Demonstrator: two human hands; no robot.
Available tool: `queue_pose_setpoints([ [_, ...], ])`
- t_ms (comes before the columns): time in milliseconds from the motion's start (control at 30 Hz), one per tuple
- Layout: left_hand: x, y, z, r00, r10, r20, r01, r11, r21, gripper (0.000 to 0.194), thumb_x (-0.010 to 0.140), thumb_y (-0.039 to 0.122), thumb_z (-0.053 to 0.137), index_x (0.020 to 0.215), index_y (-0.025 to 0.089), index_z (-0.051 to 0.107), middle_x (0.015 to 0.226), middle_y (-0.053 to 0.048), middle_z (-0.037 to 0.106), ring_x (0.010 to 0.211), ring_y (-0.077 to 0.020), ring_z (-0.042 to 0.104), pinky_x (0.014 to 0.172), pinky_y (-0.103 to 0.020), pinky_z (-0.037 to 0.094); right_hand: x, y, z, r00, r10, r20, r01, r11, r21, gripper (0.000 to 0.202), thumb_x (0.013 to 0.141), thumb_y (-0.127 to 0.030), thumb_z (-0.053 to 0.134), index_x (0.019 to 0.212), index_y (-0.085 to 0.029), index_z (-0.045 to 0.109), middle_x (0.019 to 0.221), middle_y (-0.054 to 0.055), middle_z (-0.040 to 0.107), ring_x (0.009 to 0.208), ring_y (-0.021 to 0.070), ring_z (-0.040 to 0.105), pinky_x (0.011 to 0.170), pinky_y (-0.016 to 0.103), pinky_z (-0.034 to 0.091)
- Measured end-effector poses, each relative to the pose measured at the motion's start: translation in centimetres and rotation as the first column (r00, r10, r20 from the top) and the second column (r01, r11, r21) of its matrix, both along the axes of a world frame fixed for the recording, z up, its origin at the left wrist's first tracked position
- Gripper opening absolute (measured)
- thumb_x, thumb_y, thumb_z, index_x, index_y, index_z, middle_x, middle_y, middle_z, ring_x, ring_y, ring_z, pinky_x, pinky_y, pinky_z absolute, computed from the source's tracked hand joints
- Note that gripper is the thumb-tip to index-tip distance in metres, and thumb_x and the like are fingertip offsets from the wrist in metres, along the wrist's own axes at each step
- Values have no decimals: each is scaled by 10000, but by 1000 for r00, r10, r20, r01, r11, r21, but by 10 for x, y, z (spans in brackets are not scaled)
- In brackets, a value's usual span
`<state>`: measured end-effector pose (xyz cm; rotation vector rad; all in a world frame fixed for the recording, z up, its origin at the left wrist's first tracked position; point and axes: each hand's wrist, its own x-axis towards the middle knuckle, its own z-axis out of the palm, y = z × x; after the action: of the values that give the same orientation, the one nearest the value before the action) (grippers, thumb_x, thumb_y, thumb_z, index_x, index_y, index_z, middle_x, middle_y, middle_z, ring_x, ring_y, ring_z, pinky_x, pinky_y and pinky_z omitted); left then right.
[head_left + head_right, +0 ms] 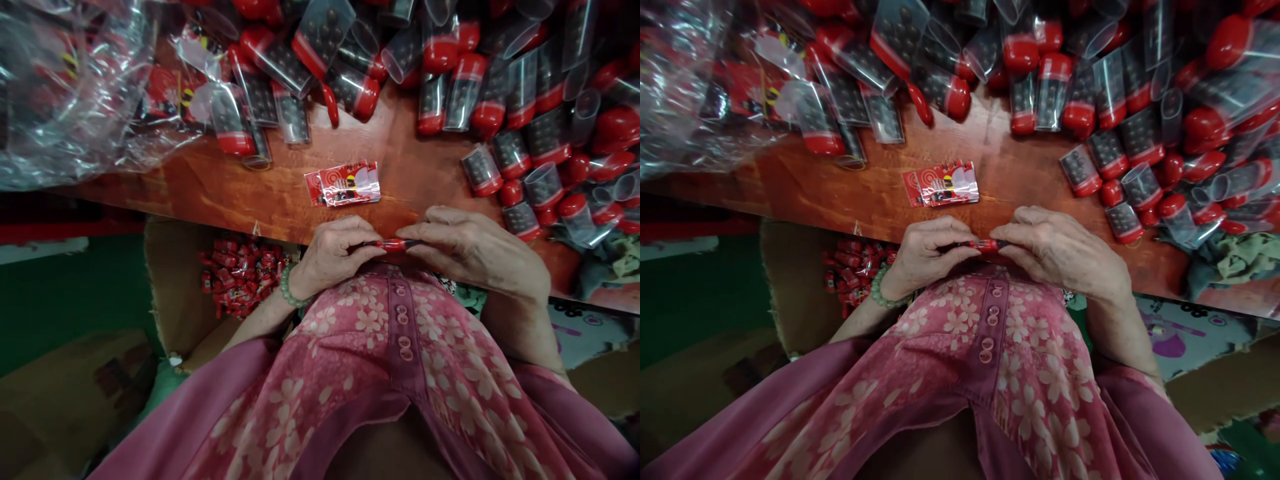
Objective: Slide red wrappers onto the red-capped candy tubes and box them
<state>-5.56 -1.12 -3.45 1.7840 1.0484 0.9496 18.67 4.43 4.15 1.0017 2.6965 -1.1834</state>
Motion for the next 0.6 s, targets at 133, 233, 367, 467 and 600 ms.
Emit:
queue_pose_setpoints([
  [133,-1,0,1,999,-50,-11,49,995,-85,214,945,324,700,959,134,797,846,-72,767,738,-116,707,697,-217,555,-4,4,-1,996,-47,-74,37,991,-130,358,1060,-378,475,1152,-167,749,942,106,704,806,211,651,731,347,492],
  [233,-2,2,5,995,-104,-4,102,983,-153,228,957,336,679,991,144,798,882,-73,783,766,-123,719,713,-219,551,-5,6,-4,987,-99,-124,71,975,-209,332,1055,-380,492,1132,-184,749,1000,100,749,870,219,691,780,351,515],
  [367,-4,7,14,988,-150,23,150,946,-288,230,942,329,685,1005,142,803,895,-65,800,762,-122,717,719,-213,527,-6,4,-14,960,-200,-195,133,941,-311,288,1034,-383,543,1128,-209,753,993,60,792,840,197,722,784,330,534],
  [467,-3,11,20,984,-153,90,177,858,-481,264,935,367,678,982,143,810,861,-47,799,725,-120,695,702,-215,511,-7,-1,-21,923,-304,-237,183,886,-426,270,1007,-397,603,1144,-217,751,971,27,800,797,162,715,766,297,542],
  [600,-1,13,23,969,-174,177,248,706,-663,354,915,449,678,986,124,801,823,-37,775,681,-114,640,668,-220,487,-8,-10,-28,869,-450,-207,272,783,-560,268,964,-419,652,1072,-201,765,878,7,783,705,134,671,691,270,534],
])
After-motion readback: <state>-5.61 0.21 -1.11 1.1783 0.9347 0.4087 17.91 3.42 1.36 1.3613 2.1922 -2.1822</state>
